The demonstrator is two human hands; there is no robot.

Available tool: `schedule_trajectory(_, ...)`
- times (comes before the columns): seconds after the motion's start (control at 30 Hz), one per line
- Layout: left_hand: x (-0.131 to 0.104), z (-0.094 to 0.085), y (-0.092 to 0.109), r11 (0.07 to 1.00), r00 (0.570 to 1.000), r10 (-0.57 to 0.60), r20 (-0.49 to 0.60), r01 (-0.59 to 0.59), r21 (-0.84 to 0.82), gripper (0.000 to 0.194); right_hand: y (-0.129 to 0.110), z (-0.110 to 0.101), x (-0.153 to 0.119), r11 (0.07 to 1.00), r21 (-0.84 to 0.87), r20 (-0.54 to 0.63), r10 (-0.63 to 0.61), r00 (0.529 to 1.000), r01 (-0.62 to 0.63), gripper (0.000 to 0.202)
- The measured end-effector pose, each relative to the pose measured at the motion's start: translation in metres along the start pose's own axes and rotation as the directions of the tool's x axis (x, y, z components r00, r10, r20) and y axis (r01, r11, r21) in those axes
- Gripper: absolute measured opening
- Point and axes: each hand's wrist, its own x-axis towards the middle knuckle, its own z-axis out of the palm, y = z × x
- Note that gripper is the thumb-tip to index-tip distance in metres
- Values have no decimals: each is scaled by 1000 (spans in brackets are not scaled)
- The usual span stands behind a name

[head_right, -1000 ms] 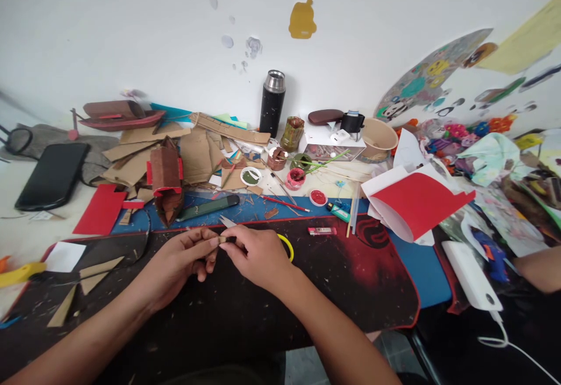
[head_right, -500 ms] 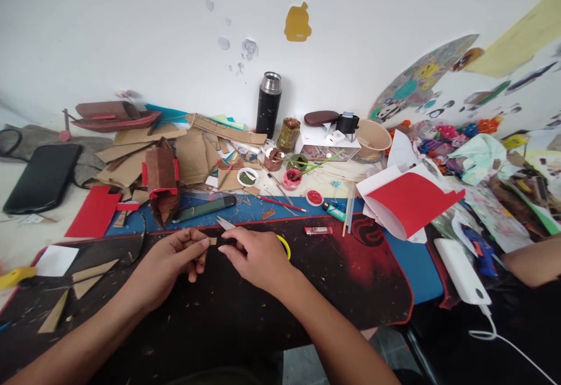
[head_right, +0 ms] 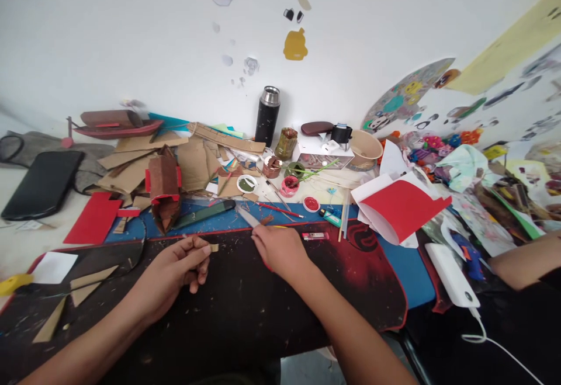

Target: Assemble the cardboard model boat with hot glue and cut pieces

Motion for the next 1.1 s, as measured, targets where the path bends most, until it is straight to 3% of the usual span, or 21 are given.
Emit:
schedule_trajectory(0.13,0,0,1,1000,1000,1,-2,-1,-16,56,8,-6,-1,974,199,-99,129,987,-108,10)
schedule_trajectory(0.2,0,1,1,1000,1000,6,0,-6,-11,56,0,-7,-5,931,357,-139,134,981,-76,10)
schedule_trajectory(0.3,1,2,0,1000,1000,15,6,-15,12,55,-21,-4,-8,882,471,-146,40,989,34,19)
schedule_trajectory(0.47,0,2,-2,998,999,34,32,-35,43,52,-44,6,-3,888,436,-162,-82,983,146,28)
schedule_trajectory(0.67,0,-1,-5,996,998,45,53,-49,78,50,-47,12,0,902,388,-186,-126,974,190,17)
schedule_trajectory(0.97,0,-2,-5,983,997,59,57,-68,170,52,-47,15,-1,893,424,-198,-75,977,154,16)
schedule_trajectory(1.1,1,-10,-5,939,991,127,42,-134,317,46,-46,18,-2,882,459,-188,-21,982,107,15)
